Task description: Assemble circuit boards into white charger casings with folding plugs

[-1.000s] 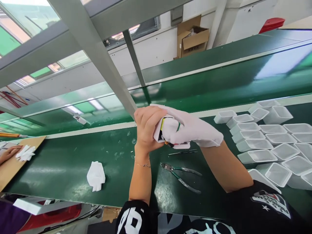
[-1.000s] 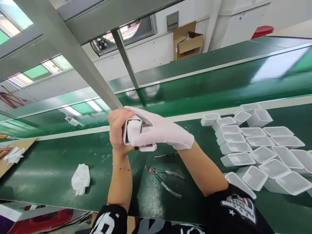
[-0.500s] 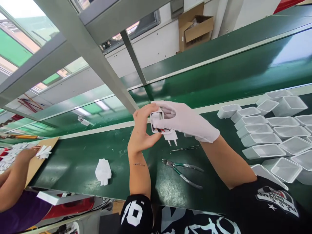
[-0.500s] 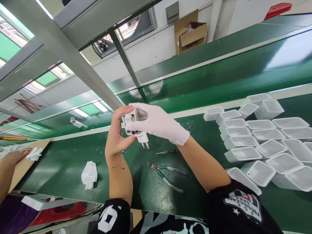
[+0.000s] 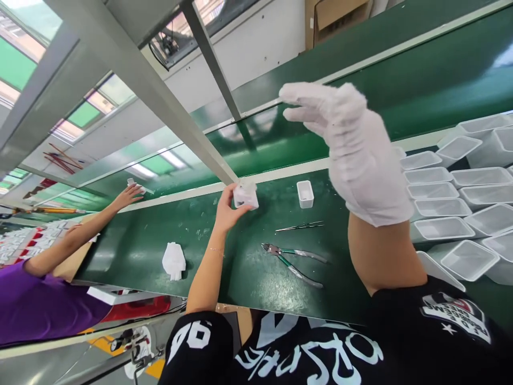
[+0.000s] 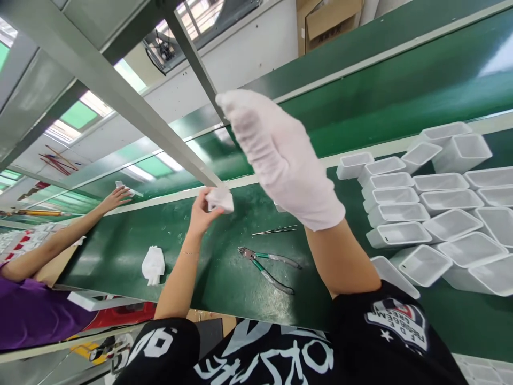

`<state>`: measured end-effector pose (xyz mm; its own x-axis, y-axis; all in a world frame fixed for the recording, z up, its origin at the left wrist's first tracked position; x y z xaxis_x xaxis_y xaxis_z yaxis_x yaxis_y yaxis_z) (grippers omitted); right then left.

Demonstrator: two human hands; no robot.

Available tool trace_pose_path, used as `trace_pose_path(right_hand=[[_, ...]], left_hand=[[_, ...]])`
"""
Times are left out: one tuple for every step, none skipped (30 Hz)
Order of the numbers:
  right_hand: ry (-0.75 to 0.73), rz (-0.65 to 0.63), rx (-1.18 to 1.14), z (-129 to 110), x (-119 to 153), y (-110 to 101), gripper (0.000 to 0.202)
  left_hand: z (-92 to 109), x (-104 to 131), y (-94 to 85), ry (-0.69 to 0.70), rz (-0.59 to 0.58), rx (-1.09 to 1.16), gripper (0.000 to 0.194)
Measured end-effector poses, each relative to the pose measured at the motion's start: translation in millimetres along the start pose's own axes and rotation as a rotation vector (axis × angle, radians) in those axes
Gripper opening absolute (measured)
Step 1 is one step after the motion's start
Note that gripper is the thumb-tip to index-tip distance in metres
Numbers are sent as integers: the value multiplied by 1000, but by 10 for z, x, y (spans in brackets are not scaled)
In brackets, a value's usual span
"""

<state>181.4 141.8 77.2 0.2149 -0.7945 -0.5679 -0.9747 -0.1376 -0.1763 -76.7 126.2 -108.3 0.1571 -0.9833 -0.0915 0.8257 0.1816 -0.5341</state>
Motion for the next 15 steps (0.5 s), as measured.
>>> trace_pose_path(right_hand=[[-23,-1,7,-42,5,-4,43],[-45,5,18,-78,8,-18,41],[-57,13,28,-99,9,-33,40],[-60,22,35,-106,8,-48,40],[-56,31,37,-102,6,-61,41],[-46,32,33,-89,3,-64,43],[-35,30,21,-75,1,-59,45],[-29,23,-1,-66,0,-46,46],[-29,17,-28,-64,0,-30,46],[-26,9,-56,-63,0,-10,45],[-25,3,-84,-64,1,11,44],[-26,-9,-112,-68,1,38,44],[-27,-29,-140,-71,0,75,42],[-24,-58,-172,-68,-3,124,40],[-22,-83,-207,-62,-8,171,38]], left_hand=[[-3,6,-10,-2,1,5,51],[-4,12,-3,-5,-9,10,51],[-4,19,15,-7,-22,14,52],[-6,24,37,-10,-34,17,53],[-9,28,57,-12,-42,22,54],[-13,30,71,-14,-43,27,55],[-18,32,81,-16,-42,30,54],[-25,33,92,-18,-45,28,54],[-30,36,106,-18,-51,19,54],[-34,39,120,-15,-59,5,54],[-35,43,130,-11,-64,-10,55],[-32,49,137,-7,-64,-25,56],[-24,56,142,-2,-61,-40,55],[-6,64,149,3,-58,-57,54],[25,75,157,11,-60,-75,52]])
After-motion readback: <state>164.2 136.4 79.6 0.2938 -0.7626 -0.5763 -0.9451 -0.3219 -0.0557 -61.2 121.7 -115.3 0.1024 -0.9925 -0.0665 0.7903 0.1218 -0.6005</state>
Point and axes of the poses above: each hand's wrist, its own x-axis away from the middle knuckle, its own y-axis out of the palm, z = x × y, the point moved 10 cm from there along -x, towards the middle knuckle, and after that the axes turned 14 degrees about x, right-handed, at the moved point
